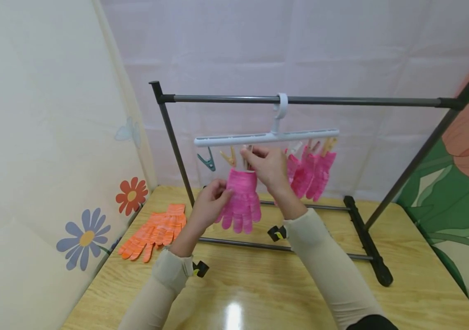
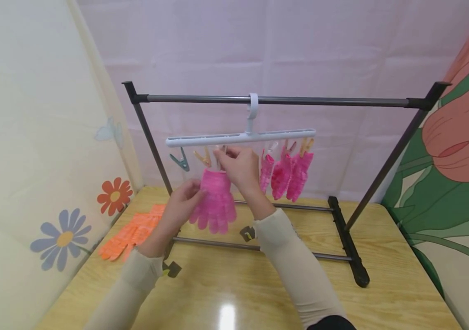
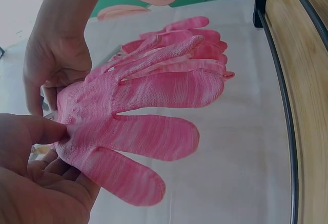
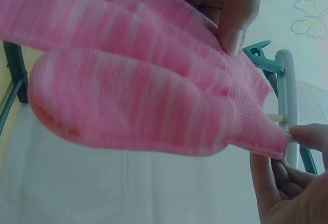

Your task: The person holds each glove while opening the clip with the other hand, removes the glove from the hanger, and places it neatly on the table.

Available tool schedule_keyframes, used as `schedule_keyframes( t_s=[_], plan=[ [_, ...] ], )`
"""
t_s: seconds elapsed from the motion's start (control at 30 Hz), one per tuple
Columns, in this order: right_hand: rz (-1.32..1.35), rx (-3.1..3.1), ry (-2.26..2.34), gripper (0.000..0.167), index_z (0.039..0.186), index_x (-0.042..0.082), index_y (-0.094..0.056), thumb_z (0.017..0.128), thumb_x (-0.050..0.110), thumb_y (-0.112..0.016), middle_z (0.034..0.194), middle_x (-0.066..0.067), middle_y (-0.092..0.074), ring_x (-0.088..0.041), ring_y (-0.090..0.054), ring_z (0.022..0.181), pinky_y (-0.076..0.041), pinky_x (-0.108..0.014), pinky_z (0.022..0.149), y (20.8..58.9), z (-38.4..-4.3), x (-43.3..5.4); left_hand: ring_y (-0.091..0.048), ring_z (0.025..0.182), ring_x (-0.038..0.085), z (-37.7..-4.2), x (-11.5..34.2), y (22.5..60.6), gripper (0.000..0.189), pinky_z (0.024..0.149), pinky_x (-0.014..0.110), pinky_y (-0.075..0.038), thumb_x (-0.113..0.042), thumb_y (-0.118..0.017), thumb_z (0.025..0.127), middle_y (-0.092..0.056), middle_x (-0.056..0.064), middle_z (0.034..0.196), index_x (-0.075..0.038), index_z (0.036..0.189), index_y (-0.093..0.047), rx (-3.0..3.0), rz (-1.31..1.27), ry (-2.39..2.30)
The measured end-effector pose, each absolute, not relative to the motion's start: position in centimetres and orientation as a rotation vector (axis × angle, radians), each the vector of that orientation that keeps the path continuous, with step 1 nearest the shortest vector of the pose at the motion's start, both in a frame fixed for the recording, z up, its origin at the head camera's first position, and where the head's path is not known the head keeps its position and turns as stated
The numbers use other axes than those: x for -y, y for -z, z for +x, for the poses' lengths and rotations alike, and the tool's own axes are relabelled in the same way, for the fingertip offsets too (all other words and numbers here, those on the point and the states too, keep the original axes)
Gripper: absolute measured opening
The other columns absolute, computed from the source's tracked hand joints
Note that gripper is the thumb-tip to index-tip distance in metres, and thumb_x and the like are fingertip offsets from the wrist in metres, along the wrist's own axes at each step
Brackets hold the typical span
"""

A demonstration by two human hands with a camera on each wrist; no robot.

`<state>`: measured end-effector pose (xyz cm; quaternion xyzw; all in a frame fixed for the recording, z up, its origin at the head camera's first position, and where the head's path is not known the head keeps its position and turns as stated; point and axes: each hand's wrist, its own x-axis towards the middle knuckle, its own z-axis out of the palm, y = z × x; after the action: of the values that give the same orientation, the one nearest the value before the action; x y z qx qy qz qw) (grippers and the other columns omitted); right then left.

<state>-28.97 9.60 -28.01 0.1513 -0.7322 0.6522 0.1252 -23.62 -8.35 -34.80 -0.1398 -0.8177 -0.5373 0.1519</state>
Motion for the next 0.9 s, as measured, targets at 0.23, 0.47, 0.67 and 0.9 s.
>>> schedule_keyframes(
  t_s=[0.23, 0.47, 0.67, 0.9],
  plan=[
    [0.463, 2.154, -1.863, 0.028, 0.103, 0.007, -0.079, 0.090, 0.032, -0.079, 0.085, -0.008, -0.074, -0.014, -0.068, 0.075, -0.056, -0.025, 0.067, 28.1, -29.1, -9.6, -0.058, 0.072, 0.016, -23.2, 8.7, 34.8, 0.019, 0.063, 0.026, -0.048, -0.021, -0.064, 0.101, -0.072, 0.008, 0.092, -0.005, 0.112, -0.066, 2.377, -0.359, 1.508],
    [0.458, 2.184, -1.817, 0.032, 0.110, 0.010, -0.078, 0.089, 0.035, -0.080, 0.097, -0.009, -0.077, -0.014, -0.071, 0.082, -0.057, -0.027, 0.073, 28.2, -29.3, -9.5, -0.059, 0.072, 0.017, -23.0, 9.0, 34.7, 0.019, 0.062, 0.027, -0.049, -0.021, -0.064, 0.101, -0.072, 0.008, 0.091, -0.005, 0.111, -0.066, 2.392, -0.334, 1.518],
    [0.472, 2.218, -1.761, 0.027, 0.101, 0.011, -0.077, 0.090, 0.036, -0.078, 0.096, -0.007, -0.076, -0.019, -0.071, 0.087, -0.058, -0.035, 0.079, 28.4, -29.3, -9.5, -0.060, 0.072, 0.017, -23.0, 9.3, 34.9, 0.018, 0.064, 0.027, -0.050, -0.020, -0.064, 0.101, -0.073, 0.009, 0.092, -0.006, 0.111, -0.067, 2.391, -0.339, 1.503],
    [0.456, 2.241, -1.681, 0.025, 0.098, 0.012, -0.077, 0.091, 0.037, -0.077, 0.097, -0.005, -0.077, -0.019, -0.070, 0.090, -0.057, -0.036, 0.080, 28.7, -29.3, -9.5, -0.062, 0.074, 0.016, -22.8, 9.6, 34.9, 0.018, 0.066, 0.028, -0.051, -0.020, -0.064, 0.101, -0.074, 0.009, 0.094, -0.006, 0.111, -0.066, 2.398, -0.327, 1.501]
  ],
)
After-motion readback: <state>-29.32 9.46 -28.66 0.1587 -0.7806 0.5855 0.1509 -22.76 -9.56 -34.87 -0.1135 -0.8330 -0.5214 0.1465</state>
